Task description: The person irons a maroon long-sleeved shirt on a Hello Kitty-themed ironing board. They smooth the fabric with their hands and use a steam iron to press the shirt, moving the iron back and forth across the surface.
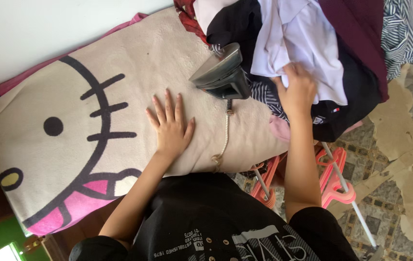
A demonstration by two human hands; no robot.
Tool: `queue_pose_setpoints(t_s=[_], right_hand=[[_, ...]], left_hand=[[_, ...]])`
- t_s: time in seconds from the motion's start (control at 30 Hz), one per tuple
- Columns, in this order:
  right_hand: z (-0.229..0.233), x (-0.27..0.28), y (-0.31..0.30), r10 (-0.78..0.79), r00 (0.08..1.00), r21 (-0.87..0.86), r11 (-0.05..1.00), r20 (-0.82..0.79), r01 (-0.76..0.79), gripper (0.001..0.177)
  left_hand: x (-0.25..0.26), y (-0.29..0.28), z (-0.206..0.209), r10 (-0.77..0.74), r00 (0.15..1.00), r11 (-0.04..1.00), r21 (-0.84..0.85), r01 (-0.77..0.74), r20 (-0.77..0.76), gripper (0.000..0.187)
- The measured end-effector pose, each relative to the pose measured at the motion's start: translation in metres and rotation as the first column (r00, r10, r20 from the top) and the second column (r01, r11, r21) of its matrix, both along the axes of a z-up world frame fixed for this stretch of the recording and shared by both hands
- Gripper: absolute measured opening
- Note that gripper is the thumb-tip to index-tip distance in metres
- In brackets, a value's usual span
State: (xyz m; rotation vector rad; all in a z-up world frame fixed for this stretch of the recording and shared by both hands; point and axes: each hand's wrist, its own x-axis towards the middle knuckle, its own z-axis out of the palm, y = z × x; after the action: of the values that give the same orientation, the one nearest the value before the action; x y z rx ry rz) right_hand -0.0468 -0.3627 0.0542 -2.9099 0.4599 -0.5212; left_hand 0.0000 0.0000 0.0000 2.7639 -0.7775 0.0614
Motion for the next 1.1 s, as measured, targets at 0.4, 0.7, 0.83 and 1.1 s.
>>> queue_pose_setpoints(t_s=[0.4, 0.7, 0.83, 1.1], right_hand=[[0.038, 0.037, -0.102, -0.094, 0.791, 0.681, 0.576, 0.604, -0.452, 0.030], [0.090, 0.082, -0.078, -0.061, 0.715, 0.630, 0.531, 0.696, -0.568, 0.026], [0.069, 0.096, -0.070, 0.322, 0.795, 0.225, 0.843, 0.514, -0.488, 0.053], [0.007, 0.108, -0.033, 0.269, 0.961, 0.119, 0.958, -0.063, -0.261, 0.071]], left_hand=[[0.019, 0.004, 0.026, -0.007, 0.995, 0.916, -0.400, -0.036, -0.104, 0.055], [0.062, 0.002, 0.064, -0.018, 0.993, 0.592, -0.801, -0.085, -0.119, 0.022], [0.092, -0.006, 0.082, -0.050, 0.994, 0.580, -0.814, -0.047, -0.093, 0.016], [0.156, -0.047, 0.083, -0.328, 0.935, 0.649, -0.751, 0.123, -0.131, 0.022]])
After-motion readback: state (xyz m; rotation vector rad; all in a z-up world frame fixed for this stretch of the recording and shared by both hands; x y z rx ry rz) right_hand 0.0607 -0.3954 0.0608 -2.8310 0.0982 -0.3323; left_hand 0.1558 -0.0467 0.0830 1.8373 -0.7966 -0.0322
